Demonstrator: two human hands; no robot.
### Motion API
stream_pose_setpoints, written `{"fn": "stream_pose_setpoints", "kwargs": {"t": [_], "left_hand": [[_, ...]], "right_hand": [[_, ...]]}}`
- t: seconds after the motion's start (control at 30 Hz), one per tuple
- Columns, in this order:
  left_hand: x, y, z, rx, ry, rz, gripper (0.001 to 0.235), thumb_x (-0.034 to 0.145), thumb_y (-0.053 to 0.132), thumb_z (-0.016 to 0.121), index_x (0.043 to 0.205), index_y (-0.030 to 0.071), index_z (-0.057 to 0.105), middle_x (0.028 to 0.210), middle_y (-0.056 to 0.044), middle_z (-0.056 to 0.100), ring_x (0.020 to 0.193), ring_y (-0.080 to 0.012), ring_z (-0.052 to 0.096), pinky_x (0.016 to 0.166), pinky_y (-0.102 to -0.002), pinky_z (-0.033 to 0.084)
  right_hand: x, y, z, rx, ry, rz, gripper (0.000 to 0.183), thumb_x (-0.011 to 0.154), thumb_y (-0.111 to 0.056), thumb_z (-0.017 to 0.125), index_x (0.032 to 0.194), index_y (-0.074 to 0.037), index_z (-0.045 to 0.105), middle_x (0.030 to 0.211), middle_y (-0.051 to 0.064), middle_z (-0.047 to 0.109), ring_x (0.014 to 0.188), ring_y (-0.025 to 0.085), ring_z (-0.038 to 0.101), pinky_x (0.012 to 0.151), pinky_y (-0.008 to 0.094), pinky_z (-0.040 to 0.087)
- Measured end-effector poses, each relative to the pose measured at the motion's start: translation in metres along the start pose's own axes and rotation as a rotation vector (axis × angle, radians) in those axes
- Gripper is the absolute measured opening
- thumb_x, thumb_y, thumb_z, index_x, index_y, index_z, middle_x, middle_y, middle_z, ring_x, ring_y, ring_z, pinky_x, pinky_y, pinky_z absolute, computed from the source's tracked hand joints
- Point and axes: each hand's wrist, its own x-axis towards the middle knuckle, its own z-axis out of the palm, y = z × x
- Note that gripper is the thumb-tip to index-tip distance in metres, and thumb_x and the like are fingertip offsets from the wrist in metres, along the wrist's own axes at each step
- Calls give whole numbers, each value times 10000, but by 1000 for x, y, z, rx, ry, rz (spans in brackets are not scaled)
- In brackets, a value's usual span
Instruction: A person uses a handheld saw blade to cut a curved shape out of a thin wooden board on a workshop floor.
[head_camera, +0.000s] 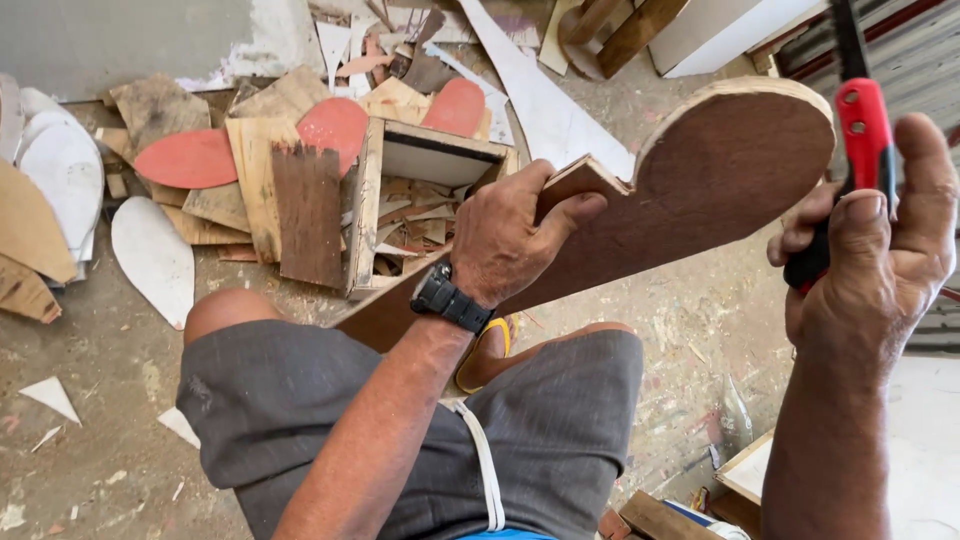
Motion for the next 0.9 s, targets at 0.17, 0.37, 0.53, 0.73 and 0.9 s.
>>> {"fn": "stream_pose_setpoints", "kwargs": {"t": [0.17,0.37,0.53,0.73,0.9], "left_hand": [[16,3,3,230,-161,-62,611,896,716,542,729,146,398,541,-34,489,491,-287,460,464,-480,324],[33,-10,22,213,-388,-127,614,887,733,491,748,136,469,608,-81,600,549,-340,551,508,-493,371],[42,-3,41,199,-606,-282,578,849,734,494,735,167,497,757,-43,676,720,-342,621,631,-478,400],[35,-12,69,204,-769,-291,611,874,757,477,705,174,411,678,-7,563,635,-259,512,587,-442,318],[36,-8,67,23,-798,-337,599,854,716,552,862,149,743,777,-147,739,891,-371,753,862,-461,540]], "right_hand": [[-19,9,0,-58,172,-61,570,1213,117,454,1701,-91,244,1689,258,429,805,164,478,656,299,515],[-45,42,1,52,329,216,644,1087,-18,549,1681,-69,307,859,67,563,632,107,537,551,227,504],[-63,71,-12,126,408,348,559,1064,-113,564,1600,-131,405,818,52,587,587,90,526,526,229,474],[-72,82,-16,181,413,444,478,1055,-379,547,1478,-156,525,737,-22,479,574,86,478,515,255,386],[-73,108,-19,307,484,365,439,1084,-372,493,1401,-78,570,872,196,688,622,281,733,459,325,623]]}}
